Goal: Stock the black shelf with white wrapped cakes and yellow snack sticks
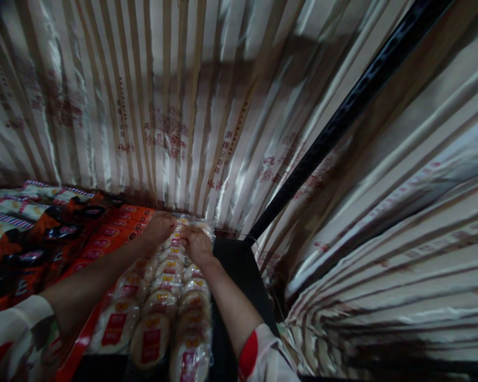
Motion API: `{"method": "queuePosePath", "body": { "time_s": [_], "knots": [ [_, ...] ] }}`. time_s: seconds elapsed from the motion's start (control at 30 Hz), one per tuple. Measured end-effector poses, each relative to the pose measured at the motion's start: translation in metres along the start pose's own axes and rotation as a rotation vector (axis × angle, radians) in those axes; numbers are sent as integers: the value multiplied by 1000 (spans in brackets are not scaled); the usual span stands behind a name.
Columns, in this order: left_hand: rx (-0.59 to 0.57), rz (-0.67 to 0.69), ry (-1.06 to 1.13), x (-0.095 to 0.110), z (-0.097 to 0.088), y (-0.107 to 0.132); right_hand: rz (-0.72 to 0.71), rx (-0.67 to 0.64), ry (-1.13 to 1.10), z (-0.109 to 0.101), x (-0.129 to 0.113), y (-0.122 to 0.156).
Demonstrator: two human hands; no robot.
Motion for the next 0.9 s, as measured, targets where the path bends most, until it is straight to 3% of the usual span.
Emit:
{"method": "queuePosePath", "body": {
  "time_s": [0.17, 0.3, 0.57, 0.77, 0.9],
  "knots": [
    [-10, -16, 7, 1, -2, 1, -49, -28, -55, 3, -1, -3],
    [-12, -22, -22, 1, -1, 3, -9, -54, -48, 8, 2, -2],
    [80, -26, 50, 0, -14, 14, 16, 22, 20, 7, -4, 3],
    [-85, 52, 104, 9, -11, 25, 28, 68, 109, 6, -4, 1],
    [-125, 55, 44, 11, -11, 29, 46, 99, 131, 3, -6, 0]
  ]
}}
Point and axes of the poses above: each hand's wrist, its own y-axis away from the middle knuckle, its own z-axis out of the palm, x = y × z, the point moved 6 cm from there along -y, towards the middle knuckle, and after that the axes turned 6 degrees about y, right-handed, at the moved point
